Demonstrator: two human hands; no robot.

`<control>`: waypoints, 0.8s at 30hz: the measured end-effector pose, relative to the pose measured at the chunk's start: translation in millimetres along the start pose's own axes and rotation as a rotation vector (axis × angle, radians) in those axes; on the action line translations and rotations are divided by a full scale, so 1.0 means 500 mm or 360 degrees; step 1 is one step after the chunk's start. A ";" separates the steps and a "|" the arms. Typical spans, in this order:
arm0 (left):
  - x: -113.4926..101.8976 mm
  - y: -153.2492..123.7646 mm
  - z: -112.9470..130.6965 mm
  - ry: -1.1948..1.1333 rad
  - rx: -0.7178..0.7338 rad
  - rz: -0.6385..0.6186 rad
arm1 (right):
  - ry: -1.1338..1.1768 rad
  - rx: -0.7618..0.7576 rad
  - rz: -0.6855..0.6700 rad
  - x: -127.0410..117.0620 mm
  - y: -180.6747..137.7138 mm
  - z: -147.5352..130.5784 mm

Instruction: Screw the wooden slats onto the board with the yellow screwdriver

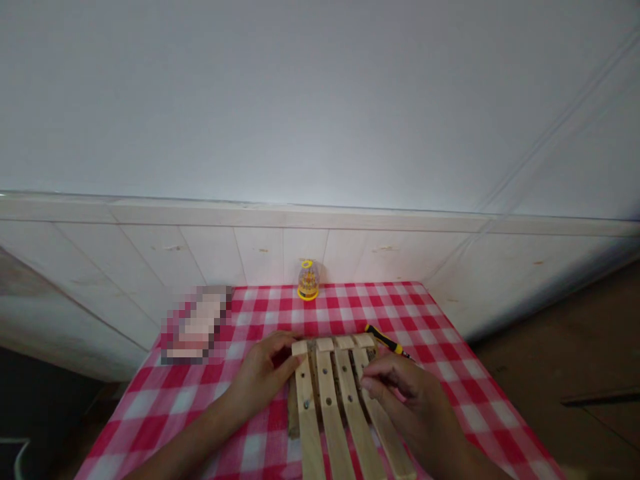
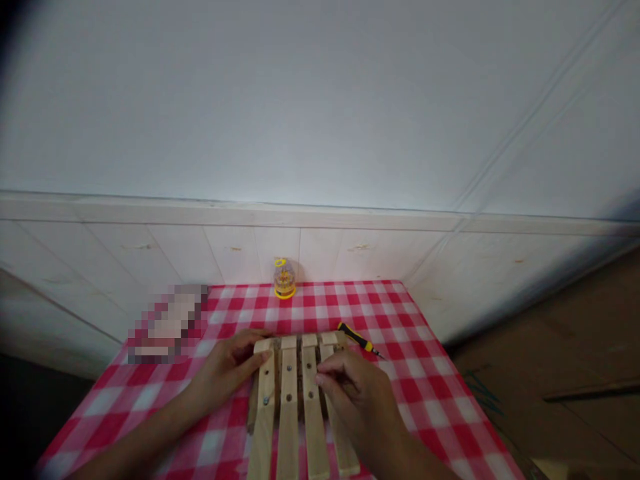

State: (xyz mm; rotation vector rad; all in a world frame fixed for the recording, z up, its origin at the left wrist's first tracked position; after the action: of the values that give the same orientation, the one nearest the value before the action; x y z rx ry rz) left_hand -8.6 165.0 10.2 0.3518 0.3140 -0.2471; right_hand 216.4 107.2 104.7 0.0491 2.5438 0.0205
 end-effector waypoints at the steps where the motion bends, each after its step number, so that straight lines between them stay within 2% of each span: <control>1: 0.000 -0.001 -0.003 -0.0022 -0.0018 0.0018 | -0.0005 0.0000 0.0015 -0.003 -0.001 0.005; 8: 0.002 0.006 0.009 0.0009 0.0050 0.0053 | 0.0036 0.0023 0.0073 -0.022 -0.016 0.041; 19: -0.005 0.005 0.035 0.0096 0.0220 0.0106 | 0.0002 0.0069 0.0151 -0.048 -0.044 0.010; 24: -0.013 0.001 0.043 0.0136 0.0283 0.0178 | -0.0069 0.0043 0.0095 -0.046 -0.061 -0.004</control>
State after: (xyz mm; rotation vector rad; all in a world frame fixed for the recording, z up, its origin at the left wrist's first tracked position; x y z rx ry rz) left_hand -8.8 158.7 31.6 0.5549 0.3563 -0.1502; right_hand 233.6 75.6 118.5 0.1344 2.4984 0.0086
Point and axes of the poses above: each hand's wrist, its own y-axis towards the middle knuckle, its own x-axis out of the palm, z = x × y, the point moved 10 cm from there along y, towards the middle knuckle, and after that the axes turned 15 degrees about x, right-handed, at the moved point
